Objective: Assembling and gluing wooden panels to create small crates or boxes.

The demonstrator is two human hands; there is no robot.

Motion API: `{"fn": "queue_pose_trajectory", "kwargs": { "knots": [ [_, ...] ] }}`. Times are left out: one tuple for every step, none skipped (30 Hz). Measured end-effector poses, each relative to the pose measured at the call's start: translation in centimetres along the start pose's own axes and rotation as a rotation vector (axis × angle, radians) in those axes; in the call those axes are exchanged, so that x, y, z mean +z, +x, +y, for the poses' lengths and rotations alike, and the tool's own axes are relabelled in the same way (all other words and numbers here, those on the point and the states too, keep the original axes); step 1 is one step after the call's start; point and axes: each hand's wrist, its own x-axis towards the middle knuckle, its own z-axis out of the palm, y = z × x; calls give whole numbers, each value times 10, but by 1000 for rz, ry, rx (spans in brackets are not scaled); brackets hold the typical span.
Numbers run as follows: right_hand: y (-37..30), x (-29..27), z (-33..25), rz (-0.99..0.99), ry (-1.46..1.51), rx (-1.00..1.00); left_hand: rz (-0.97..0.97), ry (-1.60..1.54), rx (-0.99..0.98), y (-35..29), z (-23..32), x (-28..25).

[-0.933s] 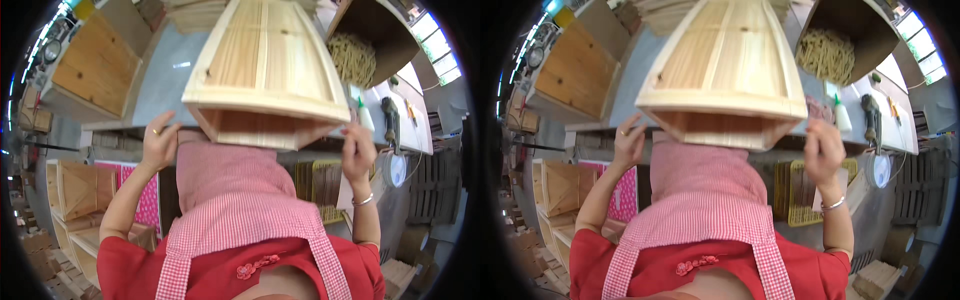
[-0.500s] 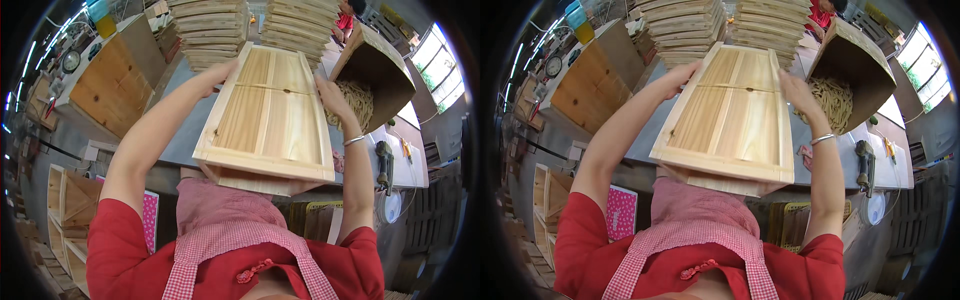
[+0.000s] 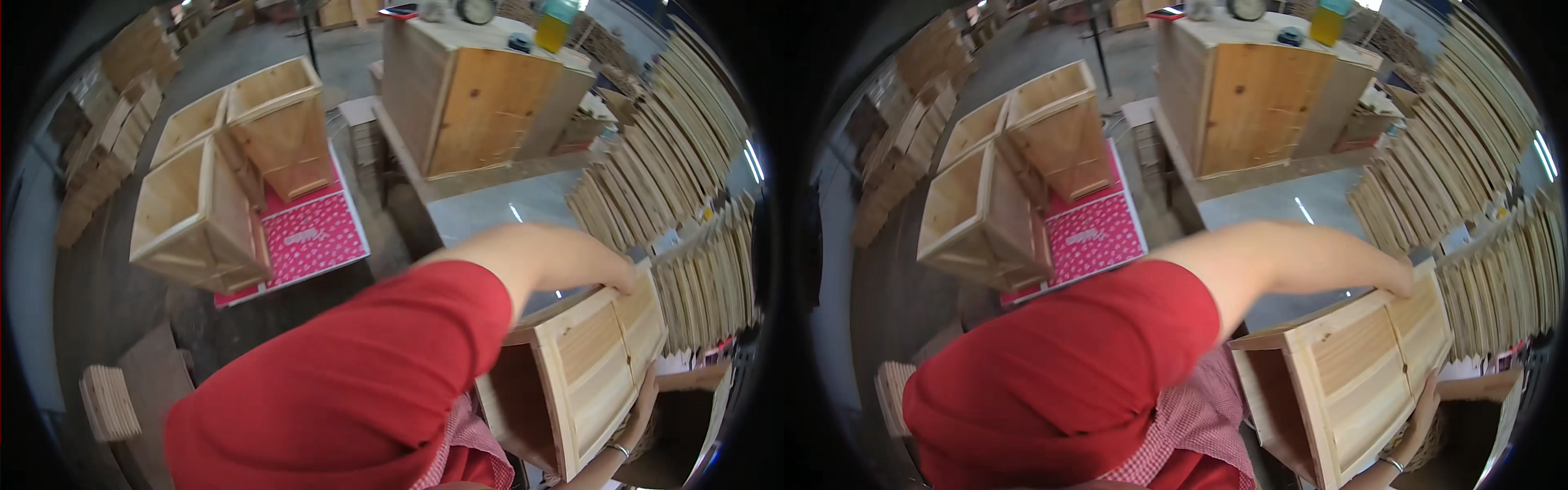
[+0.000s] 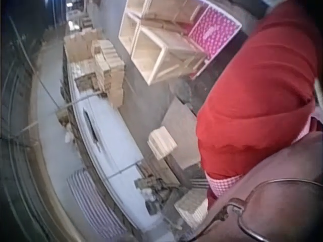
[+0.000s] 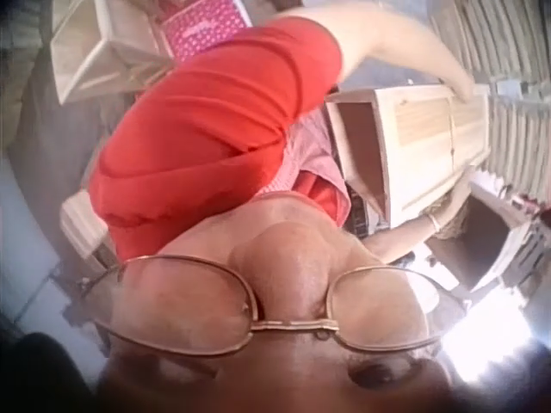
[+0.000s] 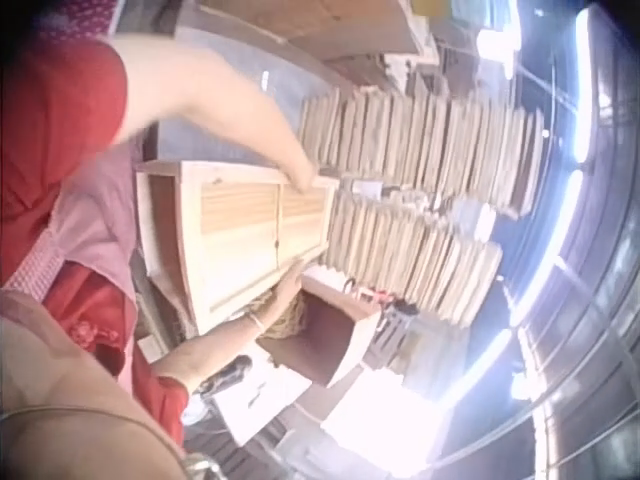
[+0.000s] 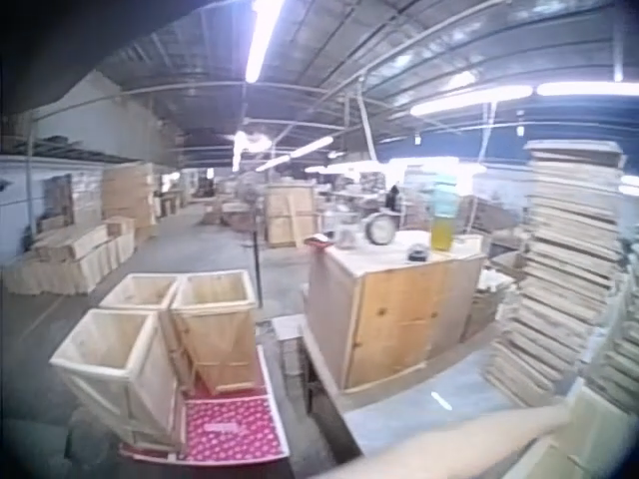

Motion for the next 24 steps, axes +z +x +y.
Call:
{"fn": "queue_pose_trajectory", "kwargs": {
  "knots": [
    [-68, -19, 50, 160, 190, 248, 18, -666, -157, -18, 115, 10],
    [-70, -6, 32, 170, 350, 291, 38, -667, -182, -23, 107, 12],
    [-56, -1, 20, 122, 335, 242, 59, -596, -192, -27, 85, 14],
    [-49, -4, 22, 70, 264, 226, 55, -517, -172, -37, 75, 10],
    [-40, -5, 22, 16, 194, 207, 77, -519, -199, -48, 63, 7],
    [-51, -9, 29, 30, 200, 223, 103, -647, -229, -66, 73, 6],
    [-64, -12, 27, 48, 121, 201, 132, -772, -262, -84, 82, 0],
    [-80, -15, 18, 70, 35, 179, 128, -771, -242, -99, 91, -7],
    [-93, -9, 3, 62, 35, 176, 300, -881, -269, -120, 93, -13],
    [-110, 0, -17, 137, 87, 90, 474, -990, -302, -145, 95, -20],
    [-129, 3, -35, 221, 139, 9, 528, -1023, -192, -176, 95, -36],
    [-147, 1, -49, 290, 92, -62, 583, -1054, -81, -208, 91, -55],
    [-166, -3, -64, 365, 39, -129, 642, -1035, -45, -235, 91, -75],
    [-181, -9, -80, 417, -45, -172, 691, -1018, -7, -257, 91, -91],
    [-195, -4, -103, 511, -50, -213, 769, -980, 62, -269, 88, -105],
    [-199, -9, -117, 608, -182, -220, 950, -1017, 122, -289, 83, -116],
    [-203, 17, -148, 848, -176, -328, 988, -847, 139, -295, 77, -129],
    [-207, 10, -146, 897, -112, -223, 1001, -859, 160, -316, 70, -141],
    [-207, 10, -142, 900, -9, -180, 1113, -797, 223, -308, 70, -141],
    [-194, -24, -81, 895, -210, -448, 1216, -746, 297, -308, 62, -138],
    [-191, -10, -88, 925, -326, -510, 1164, -687, 335, -279, 53, -127],
    [-182, 22, -102, 1014, -417, -494, 1247, -776, 299, -279, 61, -116],
    [-162, 45, -97, 915, -402, -661, 1335, -831, 211, -285, 53, -102],
    [-158, 68, -94, 981, -627, -730, 1442, -870, 237, -276, 50, -73]
  ]
}}
